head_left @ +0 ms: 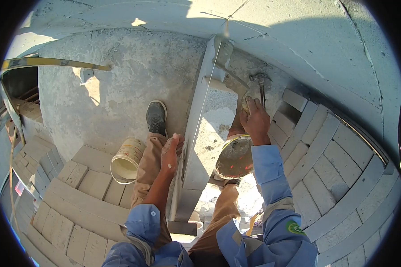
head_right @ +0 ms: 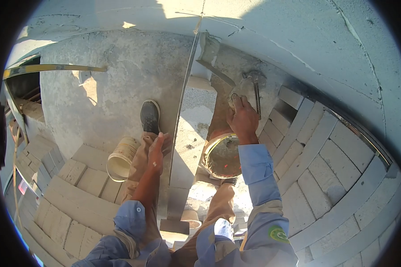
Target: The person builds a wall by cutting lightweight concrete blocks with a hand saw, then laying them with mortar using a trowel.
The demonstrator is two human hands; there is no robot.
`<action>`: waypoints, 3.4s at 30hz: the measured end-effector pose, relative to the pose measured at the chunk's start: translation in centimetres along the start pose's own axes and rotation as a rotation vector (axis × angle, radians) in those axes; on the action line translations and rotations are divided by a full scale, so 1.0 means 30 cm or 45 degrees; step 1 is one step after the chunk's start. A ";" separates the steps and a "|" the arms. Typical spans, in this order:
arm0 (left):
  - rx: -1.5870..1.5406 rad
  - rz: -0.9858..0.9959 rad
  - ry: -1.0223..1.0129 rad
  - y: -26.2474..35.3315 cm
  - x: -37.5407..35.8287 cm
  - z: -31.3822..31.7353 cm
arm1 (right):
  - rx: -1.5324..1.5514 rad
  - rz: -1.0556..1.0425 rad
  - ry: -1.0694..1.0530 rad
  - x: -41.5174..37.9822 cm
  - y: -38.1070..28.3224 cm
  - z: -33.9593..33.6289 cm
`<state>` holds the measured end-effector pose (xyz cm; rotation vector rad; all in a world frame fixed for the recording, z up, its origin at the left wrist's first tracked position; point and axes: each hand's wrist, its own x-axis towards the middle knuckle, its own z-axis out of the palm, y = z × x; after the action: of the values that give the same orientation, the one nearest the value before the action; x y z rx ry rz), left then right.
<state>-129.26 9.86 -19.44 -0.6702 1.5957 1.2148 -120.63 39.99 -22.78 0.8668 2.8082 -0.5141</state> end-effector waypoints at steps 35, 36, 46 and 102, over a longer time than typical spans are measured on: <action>-0.100 -0.062 -0.007 0.070 0.050 -0.005 | -0.049 -0.054 0.016 0.122 0.049 -0.164; -0.097 -0.070 -0.004 0.071 0.052 -0.010 | -0.045 -0.056 0.014 0.149 0.052 -0.149; -0.112 -0.085 0.013 0.103 0.043 -0.009 | 0.143 -0.073 -0.056 0.010 0.047 -0.079; -0.187 -0.083 -0.078 0.103 0.034 -0.033 | -0.499 -0.240 -0.128 0.234 -0.091 -0.304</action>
<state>-132.63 10.14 -19.16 -0.7650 1.4340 1.3009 -128.40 44.86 -15.28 0.4870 2.7696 -0.0197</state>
